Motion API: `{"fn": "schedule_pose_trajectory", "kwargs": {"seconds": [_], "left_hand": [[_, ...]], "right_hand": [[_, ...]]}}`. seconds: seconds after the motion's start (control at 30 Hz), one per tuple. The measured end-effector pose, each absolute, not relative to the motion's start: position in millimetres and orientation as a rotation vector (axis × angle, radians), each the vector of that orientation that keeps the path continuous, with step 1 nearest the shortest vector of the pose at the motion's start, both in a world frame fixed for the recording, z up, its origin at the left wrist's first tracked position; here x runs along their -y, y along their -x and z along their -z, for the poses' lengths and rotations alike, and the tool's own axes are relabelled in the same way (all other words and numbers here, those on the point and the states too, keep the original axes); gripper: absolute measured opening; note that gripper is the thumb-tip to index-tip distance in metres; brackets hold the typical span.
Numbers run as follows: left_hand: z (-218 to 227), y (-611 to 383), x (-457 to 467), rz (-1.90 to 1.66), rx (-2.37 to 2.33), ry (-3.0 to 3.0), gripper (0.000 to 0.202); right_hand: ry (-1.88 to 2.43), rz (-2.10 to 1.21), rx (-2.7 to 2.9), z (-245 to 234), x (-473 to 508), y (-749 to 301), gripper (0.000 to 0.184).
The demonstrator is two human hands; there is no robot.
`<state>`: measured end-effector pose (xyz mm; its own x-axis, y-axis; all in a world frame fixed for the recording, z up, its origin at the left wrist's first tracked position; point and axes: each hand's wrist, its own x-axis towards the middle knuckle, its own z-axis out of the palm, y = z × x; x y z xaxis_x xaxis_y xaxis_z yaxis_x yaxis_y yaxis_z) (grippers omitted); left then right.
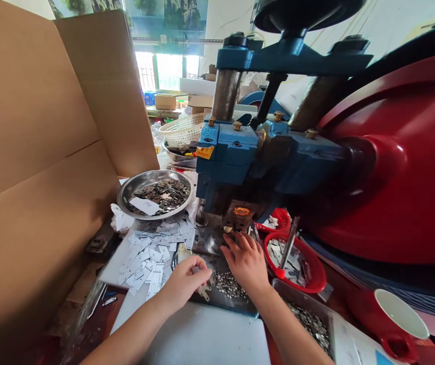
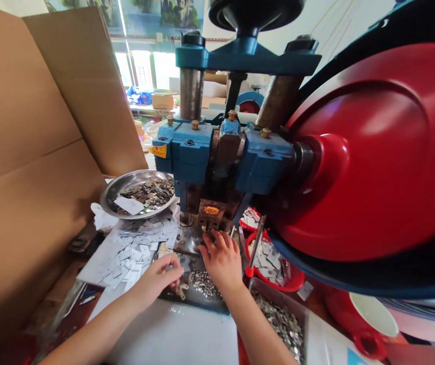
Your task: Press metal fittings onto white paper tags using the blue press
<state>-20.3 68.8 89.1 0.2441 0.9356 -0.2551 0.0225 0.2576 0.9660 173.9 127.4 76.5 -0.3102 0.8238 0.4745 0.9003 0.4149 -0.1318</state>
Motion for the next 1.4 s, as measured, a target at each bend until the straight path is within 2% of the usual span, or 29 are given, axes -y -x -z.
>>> {"fn": "schedule_pose_trajectory", "kwargs": {"seconds": [0.17, 0.33, 0.53, 0.97, 1.2, 1.4], "left_hand": [[-91.1, 20.0, -80.9, -0.872, -1.362, -1.44, 0.032], [-97.0, 3.0, -115.0, -0.979, -1.415, -1.703, 0.02], [-82.4, -18.7, -154.3, -1.042, -1.448, -2.005, 0.02], [-63.7, -24.2, -183.4, -0.934, -1.371, -1.978, 0.031], [-73.0, -21.9, -181.8, -0.917, -1.364, -2.0, 0.026], [-83.6, 15.3, -135.7, -0.935, -1.495, -1.994, 0.019]], "right_hand": [[1.41, 0.101, 2.15, -76.7, -127.4, -176.4, 0.03], [1.269, -0.217, 1.981, -72.4, -128.0, -173.2, 0.03], [1.365, -0.329, 1.77, -65.0, -143.4, -173.4, 0.027], [1.422, -0.428, 1.651, -52.7, -165.0, -174.9, 0.022], [1.418, -0.47, 1.608, -48.3, -165.4, -172.4, 0.026], [1.407, -0.494, 1.558, -50.0, -137.5, -189.9, 0.029]]}}
